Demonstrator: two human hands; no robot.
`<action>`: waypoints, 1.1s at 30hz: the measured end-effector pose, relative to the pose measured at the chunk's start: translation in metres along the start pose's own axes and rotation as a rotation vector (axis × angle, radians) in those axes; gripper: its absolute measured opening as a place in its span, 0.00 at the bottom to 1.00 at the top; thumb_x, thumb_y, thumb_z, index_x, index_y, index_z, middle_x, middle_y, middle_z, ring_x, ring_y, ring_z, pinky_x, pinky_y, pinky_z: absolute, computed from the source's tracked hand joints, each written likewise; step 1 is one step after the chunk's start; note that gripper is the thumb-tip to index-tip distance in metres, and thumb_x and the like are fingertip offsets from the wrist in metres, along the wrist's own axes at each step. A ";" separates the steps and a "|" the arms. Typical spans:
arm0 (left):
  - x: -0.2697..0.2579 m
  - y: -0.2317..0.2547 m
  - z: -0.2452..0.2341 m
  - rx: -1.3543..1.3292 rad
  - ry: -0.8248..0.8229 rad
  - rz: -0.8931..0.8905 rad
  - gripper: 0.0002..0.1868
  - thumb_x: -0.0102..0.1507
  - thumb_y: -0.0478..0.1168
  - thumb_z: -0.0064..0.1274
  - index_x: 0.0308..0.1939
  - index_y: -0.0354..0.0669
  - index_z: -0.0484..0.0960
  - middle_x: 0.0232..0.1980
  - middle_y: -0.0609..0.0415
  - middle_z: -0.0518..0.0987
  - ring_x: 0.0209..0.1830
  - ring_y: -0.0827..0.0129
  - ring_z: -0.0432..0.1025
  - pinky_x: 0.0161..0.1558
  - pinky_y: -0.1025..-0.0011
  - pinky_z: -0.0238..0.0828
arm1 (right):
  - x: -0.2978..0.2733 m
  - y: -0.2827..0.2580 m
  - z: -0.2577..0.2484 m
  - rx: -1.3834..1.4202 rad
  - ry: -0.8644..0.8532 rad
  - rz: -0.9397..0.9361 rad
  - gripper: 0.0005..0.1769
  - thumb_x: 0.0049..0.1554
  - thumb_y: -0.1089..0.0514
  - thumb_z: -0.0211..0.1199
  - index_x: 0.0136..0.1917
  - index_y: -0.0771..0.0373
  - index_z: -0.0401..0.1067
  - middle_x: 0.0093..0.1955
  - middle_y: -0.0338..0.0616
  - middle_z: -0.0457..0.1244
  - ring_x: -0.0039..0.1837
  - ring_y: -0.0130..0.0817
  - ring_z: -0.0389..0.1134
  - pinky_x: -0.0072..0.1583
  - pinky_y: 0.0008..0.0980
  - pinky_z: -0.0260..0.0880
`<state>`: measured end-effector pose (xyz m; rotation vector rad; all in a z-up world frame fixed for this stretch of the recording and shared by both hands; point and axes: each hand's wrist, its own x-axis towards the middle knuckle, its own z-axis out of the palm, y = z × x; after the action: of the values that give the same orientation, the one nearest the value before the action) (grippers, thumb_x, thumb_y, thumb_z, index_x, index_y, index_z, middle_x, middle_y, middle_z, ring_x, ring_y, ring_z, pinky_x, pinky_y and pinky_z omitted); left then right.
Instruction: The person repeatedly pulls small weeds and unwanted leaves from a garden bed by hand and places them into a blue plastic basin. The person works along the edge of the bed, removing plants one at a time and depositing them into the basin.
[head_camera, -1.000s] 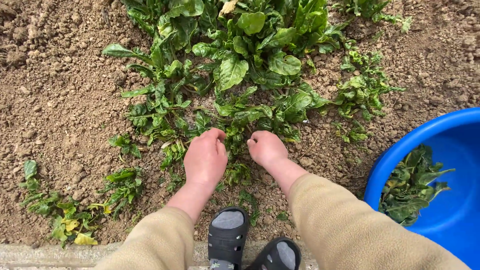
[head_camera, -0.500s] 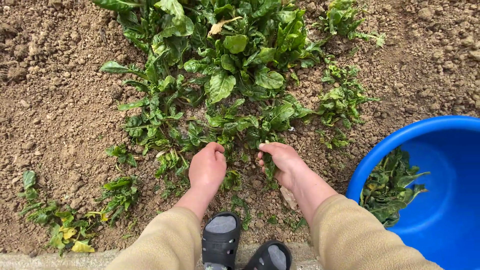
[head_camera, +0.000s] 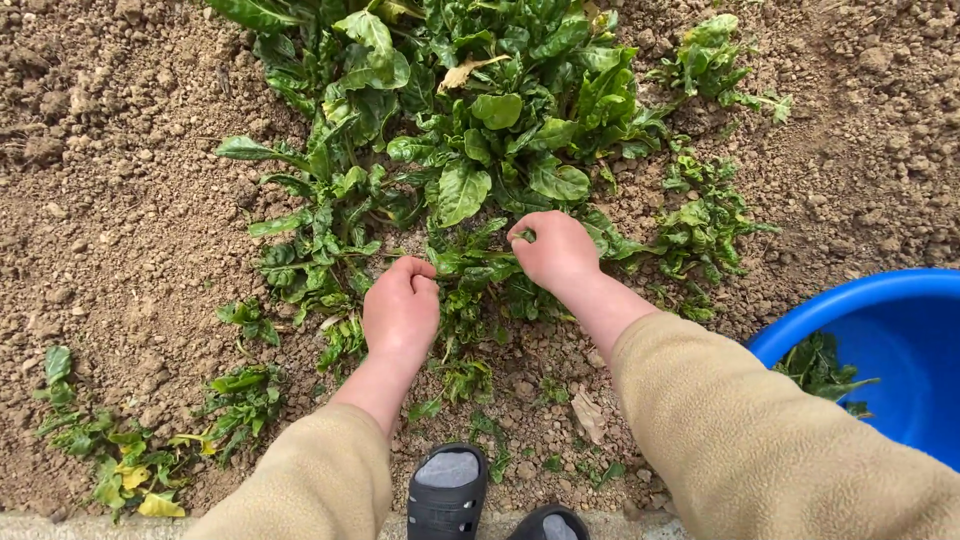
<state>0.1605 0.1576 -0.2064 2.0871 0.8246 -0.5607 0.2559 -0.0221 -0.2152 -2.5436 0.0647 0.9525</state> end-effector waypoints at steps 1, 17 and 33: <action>0.001 -0.007 -0.003 -0.002 0.001 -0.003 0.14 0.65 0.39 0.42 0.43 0.52 0.85 0.38 0.55 0.87 0.52 0.51 0.79 0.55 0.53 0.74 | 0.006 -0.001 0.005 -0.003 -0.003 -0.001 0.14 0.58 0.52 0.62 0.56 0.51 0.81 0.55 0.46 0.71 0.61 0.48 0.72 0.60 0.48 0.73; 0.018 -0.070 -0.039 0.137 0.104 -0.012 0.12 0.65 0.37 0.44 0.45 0.53 0.84 0.41 0.53 0.87 0.52 0.49 0.79 0.54 0.50 0.74 | 0.035 0.006 0.077 -0.137 -0.269 0.120 0.19 0.62 0.52 0.57 0.51 0.71 0.78 0.46 0.60 0.70 0.55 0.58 0.74 0.55 0.54 0.75; 0.013 -0.075 0.010 0.951 -0.165 0.729 0.13 0.64 0.31 0.50 0.50 0.42 0.83 0.45 0.51 0.83 0.51 0.60 0.77 0.44 0.63 0.82 | -0.030 -0.001 0.018 0.333 0.251 0.151 0.12 0.58 0.51 0.63 0.46 0.59 0.80 0.46 0.58 0.68 0.55 0.57 0.71 0.54 0.49 0.69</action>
<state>0.1140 0.1887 -0.2595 2.8816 -0.4382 -0.7692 0.2214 -0.0174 -0.2079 -2.3532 0.4559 0.6084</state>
